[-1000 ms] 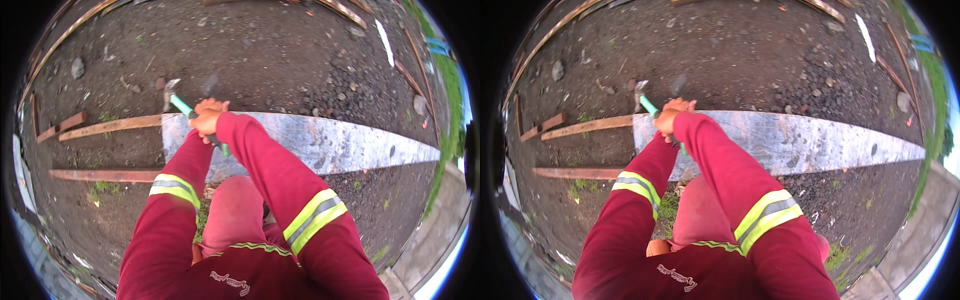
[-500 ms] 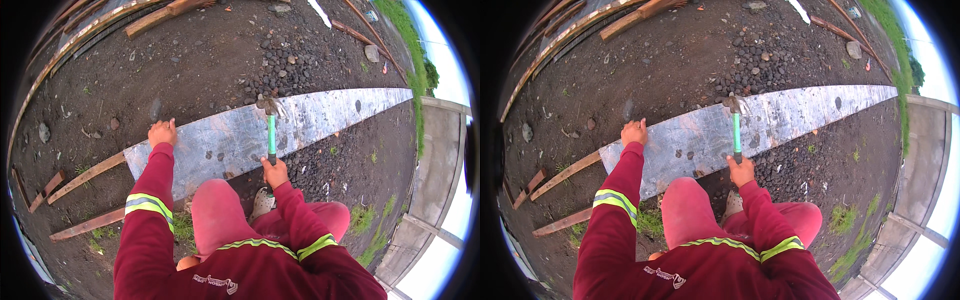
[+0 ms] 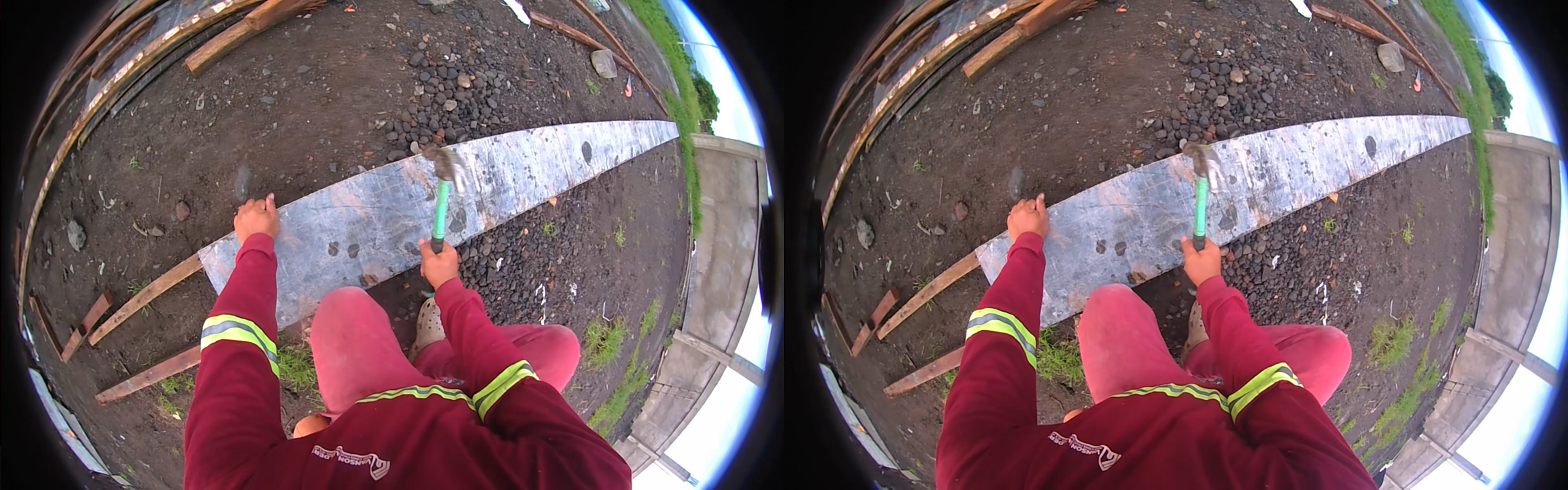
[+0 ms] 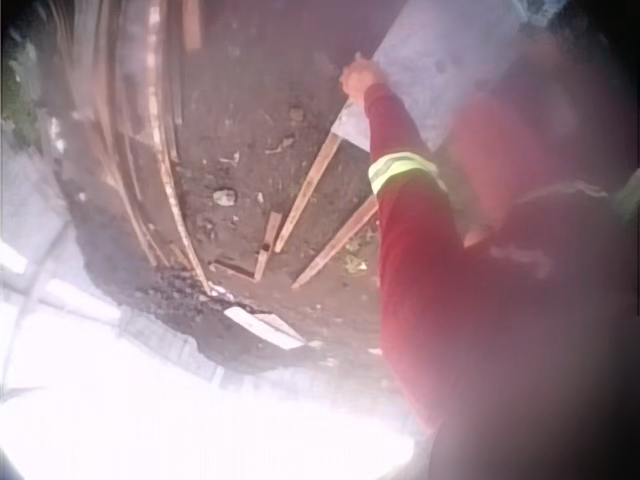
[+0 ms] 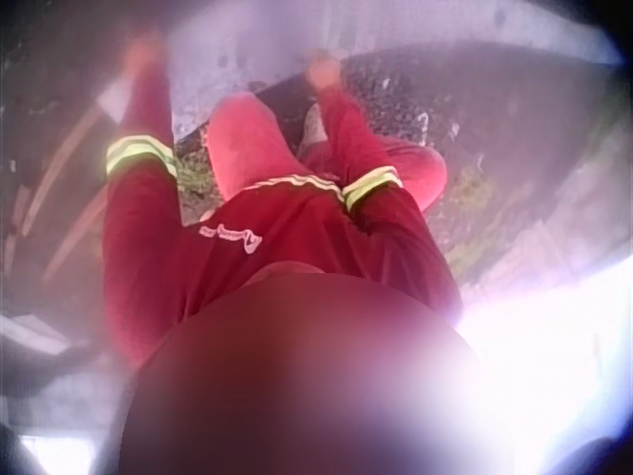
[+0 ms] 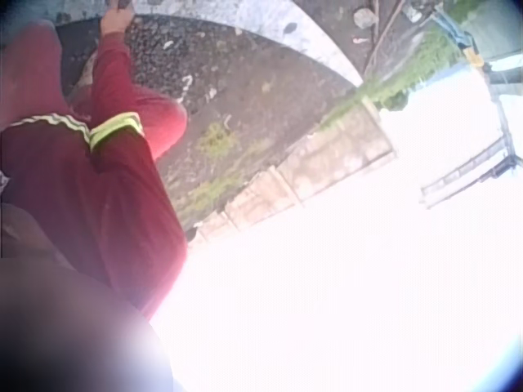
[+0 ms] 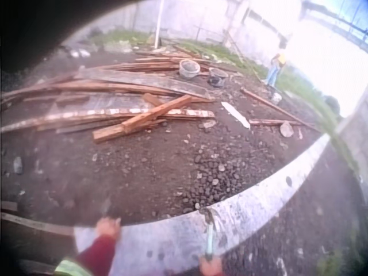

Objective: The person hammers a long metal sheet on the ground using a hammer, then measures the sheet with a tape measure and marks it with a marker. The person also picks up and arranges wooden planks on the ground.

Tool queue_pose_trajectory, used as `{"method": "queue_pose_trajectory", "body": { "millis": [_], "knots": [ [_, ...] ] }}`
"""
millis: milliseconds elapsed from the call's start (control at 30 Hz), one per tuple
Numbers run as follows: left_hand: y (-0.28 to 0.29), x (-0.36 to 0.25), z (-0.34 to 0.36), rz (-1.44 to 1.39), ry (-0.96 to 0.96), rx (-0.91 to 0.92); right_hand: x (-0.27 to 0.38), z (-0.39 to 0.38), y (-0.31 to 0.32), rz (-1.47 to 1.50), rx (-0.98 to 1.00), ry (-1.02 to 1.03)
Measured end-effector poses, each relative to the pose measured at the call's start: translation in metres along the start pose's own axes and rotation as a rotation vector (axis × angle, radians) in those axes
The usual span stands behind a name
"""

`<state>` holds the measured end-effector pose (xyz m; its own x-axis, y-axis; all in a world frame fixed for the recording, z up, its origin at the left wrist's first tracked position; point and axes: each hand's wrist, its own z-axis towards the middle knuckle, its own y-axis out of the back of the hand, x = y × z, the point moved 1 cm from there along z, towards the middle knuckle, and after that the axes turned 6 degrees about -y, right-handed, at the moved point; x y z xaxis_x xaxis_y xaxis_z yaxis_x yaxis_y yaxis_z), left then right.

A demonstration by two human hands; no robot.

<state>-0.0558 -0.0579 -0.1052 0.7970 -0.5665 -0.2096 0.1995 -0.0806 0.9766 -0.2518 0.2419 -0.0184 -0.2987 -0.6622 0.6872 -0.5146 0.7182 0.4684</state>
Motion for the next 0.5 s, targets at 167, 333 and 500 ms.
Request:
{"method": "queue_pose_trajectory", "body": {
  "millis": [167,333,500],
  "knots": [
    [0.003,-0.001,0.001,0.014,0.007,-0.015,0.026,0.000,0.007,0.263,-0.034,-0.041],
    [-0.001,0.000,0.000,0.020,0.011,0.009,0.095,-0.005,0.051,0.639,-0.032,0.566],
    [0.001,0.000,0.001,0.019,0.000,0.014,0.011,-0.023,-0.024,0.472,-0.041,-0.017]
  ]
}}
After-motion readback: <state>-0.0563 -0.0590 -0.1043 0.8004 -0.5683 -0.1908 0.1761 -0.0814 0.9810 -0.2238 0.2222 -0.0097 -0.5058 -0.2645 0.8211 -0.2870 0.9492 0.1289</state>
